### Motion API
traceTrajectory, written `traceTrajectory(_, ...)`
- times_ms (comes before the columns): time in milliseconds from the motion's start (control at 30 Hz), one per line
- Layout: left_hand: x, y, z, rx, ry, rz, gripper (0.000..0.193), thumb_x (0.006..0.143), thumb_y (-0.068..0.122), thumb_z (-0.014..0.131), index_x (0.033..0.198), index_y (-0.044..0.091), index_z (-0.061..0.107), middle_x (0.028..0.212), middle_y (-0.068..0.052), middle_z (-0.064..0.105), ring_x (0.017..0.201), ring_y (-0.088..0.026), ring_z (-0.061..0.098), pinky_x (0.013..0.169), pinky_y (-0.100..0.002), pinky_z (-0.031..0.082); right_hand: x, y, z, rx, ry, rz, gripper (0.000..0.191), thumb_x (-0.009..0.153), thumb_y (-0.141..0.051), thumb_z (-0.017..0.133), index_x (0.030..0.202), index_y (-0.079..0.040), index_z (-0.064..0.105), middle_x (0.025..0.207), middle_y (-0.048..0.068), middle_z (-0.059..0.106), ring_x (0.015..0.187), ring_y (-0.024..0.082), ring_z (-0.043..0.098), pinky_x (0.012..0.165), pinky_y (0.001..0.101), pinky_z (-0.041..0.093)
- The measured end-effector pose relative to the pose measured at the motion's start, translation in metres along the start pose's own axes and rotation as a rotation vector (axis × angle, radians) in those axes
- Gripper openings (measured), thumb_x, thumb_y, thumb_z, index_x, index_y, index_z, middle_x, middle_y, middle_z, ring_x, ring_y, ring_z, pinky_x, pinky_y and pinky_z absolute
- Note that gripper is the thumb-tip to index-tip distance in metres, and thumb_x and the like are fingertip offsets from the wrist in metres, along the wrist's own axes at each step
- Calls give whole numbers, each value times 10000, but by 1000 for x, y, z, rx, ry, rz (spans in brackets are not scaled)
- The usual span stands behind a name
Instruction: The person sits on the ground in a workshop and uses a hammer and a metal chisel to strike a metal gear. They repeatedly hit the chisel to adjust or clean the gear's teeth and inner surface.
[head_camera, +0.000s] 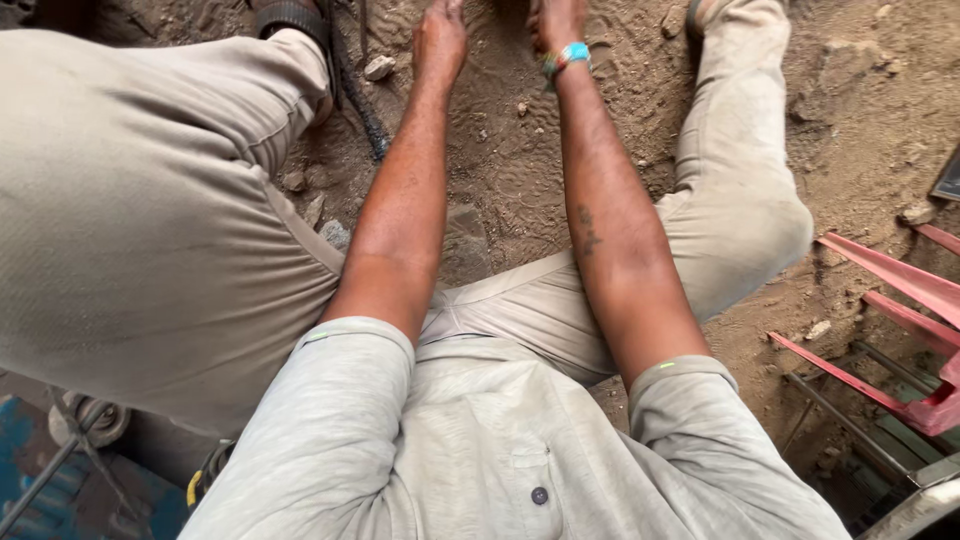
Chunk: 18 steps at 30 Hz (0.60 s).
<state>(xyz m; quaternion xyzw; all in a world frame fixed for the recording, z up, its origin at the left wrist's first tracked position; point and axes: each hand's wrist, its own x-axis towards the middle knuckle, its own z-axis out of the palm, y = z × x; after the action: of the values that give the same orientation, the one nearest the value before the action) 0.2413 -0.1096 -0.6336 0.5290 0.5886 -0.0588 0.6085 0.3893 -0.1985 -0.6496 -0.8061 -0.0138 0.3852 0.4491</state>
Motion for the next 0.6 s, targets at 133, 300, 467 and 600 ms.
traceTrajectory(133, 1, 2, -3, 20, 119, 154, 473, 1062, 464, 434, 1236, 93, 671, 1022, -108, 752, 894, -227, 732, 781, -422, 627, -3, -1, 2, 46, 41, -98, 447, 1068, -428, 459, 938, -53, 664, 600, 23, 618, 432, 78, 573, 334, 228, 467)
traceTrajectory(300, -2, 3, -1, -40, 58, 117, 434, 1052, 401, 424, 1295, 108, 630, 1016, -90, 747, 836, -204, 743, 750, -414, 637, -9, 3, 10, 95, 140, -252, 451, 1067, -433, 458, 940, -53, 665, 598, 22, 618, 431, 78, 570, 334, 228, 464)
traceTrajectory(467, -4, 3, -2, 125, 113, 192, 450, 1127, 459, 466, 1231, 88, 699, 1094, -135, 745, 958, -273, 716, 860, -454, 599, -1, -10, -2, 24, -44, 79, 456, 1066, -439, 457, 942, -53, 665, 596, 21, 618, 430, 78, 568, 334, 229, 461)
traceTrajectory(600, -2, 0, -6, 28, 30, 87, 415, 1022, 390, 473, 1260, 113, 669, 1071, -117, 759, 934, -232, 756, 807, -409, 661, -2, -10, -7, 162, 34, -101, 459, 1065, -443, 456, 943, -53, 666, 594, 21, 619, 430, 78, 566, 334, 229, 459)
